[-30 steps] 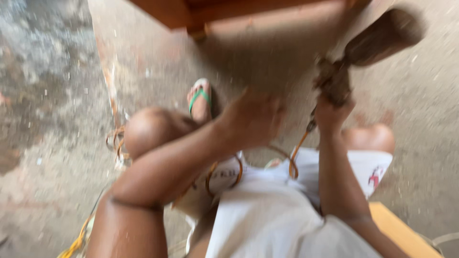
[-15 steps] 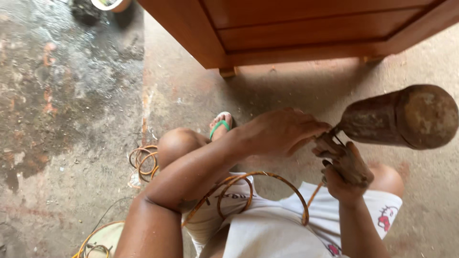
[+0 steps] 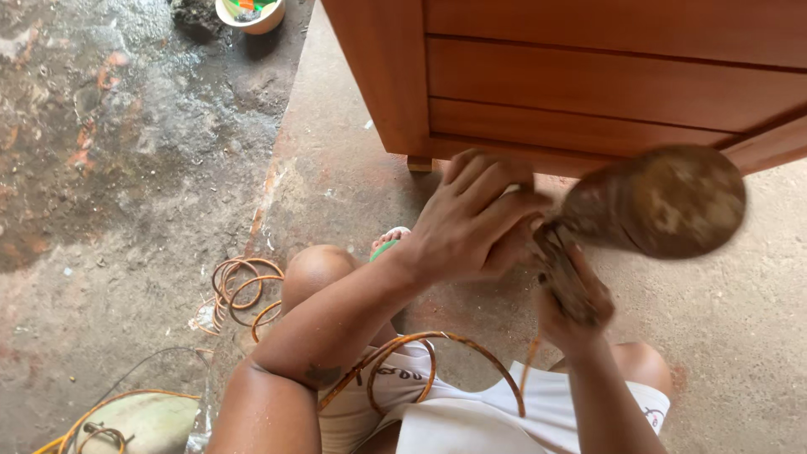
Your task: The person uses a spray gun to apply a finish to a wooden panel, moving the gun in steady strokes across the surface and managing the air hose by hand.
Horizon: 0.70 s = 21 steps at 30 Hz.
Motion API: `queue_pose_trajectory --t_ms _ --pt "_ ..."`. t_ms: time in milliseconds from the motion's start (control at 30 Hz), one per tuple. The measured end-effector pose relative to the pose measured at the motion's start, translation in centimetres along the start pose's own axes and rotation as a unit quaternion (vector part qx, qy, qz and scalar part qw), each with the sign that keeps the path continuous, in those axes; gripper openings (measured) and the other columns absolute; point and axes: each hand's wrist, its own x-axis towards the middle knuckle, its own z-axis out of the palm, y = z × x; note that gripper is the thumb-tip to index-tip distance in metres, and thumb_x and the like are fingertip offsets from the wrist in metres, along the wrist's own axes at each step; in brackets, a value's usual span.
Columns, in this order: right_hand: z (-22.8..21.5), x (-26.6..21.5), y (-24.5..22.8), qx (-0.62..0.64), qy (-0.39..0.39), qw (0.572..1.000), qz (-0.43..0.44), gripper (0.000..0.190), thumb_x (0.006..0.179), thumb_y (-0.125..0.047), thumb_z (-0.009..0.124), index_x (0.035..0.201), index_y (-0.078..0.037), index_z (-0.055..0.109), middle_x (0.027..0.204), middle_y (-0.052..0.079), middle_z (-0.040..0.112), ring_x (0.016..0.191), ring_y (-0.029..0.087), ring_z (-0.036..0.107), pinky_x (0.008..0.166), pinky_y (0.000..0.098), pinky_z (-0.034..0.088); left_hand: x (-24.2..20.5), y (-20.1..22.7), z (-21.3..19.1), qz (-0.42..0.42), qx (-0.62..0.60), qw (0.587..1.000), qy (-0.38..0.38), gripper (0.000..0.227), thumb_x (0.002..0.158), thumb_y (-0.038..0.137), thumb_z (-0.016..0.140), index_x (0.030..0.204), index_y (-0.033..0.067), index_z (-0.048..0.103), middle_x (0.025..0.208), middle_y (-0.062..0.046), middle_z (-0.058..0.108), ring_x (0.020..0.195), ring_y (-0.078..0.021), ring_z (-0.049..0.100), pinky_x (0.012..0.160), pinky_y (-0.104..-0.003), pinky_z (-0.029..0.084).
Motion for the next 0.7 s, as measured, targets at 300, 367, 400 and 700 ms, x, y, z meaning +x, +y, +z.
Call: queue_pose_trajectory --t_ms 300,367,400,700 --pt "10.0 2.4 1.3 0.088 -0.005 0.993 0.077 0.062 0.086 0.012 0.058 0.147 0.007 0.047 0.114 0.017 0.071 0.098 0.019 0.073 0.085 0.0278 0.062 -2.4 6.0 2.0 0.258 -0.185 0.945 -0.084 0.02 0.098 0.025 0.062 0.102 0.0053 0.064 0.112 -0.008 0.061 0.101 -0.0239 0.062 0.084 -0.041 0.05" --pt "11.4 2.3 2.2 0.097 -0.005 0.991 0.091 0.063 0.086 0.011 0.058 0.148 0.006 0.048 0.112 0.014 0.072 0.096 0.017 0.073 0.084 0.0269 0.062 -2.9 5.4 1.8 0.264 -0.156 0.949 -0.074 0.02 0.095 0.024 0.063 0.101 0.0048 0.063 0.115 -0.008 0.06 0.102 -0.0242 0.062 0.085 -0.04 0.051" --pt "12.1 2.1 2.6 0.096 -0.002 0.991 0.098 0.063 0.086 0.011 0.058 0.149 0.005 0.048 0.111 0.013 0.072 0.095 0.016 0.072 0.084 0.0264 0.062 -3.1 5.3 1.9 0.249 -0.178 0.945 -0.114 0.024 0.091 0.027 0.062 0.099 0.0039 0.063 0.115 -0.01 0.061 0.103 -0.0252 0.063 0.086 -0.041 0.052" --pt "16.3 -2.2 8.3 0.035 -0.088 0.978 0.184 0.065 0.086 0.011 0.057 0.15 -0.001 0.055 0.107 0.012 0.073 0.092 0.018 0.071 0.084 0.0283 0.059 -5.0 7.0 4.5 0.066 -0.314 0.913 -0.254 0.035 0.083 0.032 0.061 0.1 0.0024 0.067 0.118 -0.013 0.061 0.099 -0.0272 0.064 0.088 -0.041 0.053"
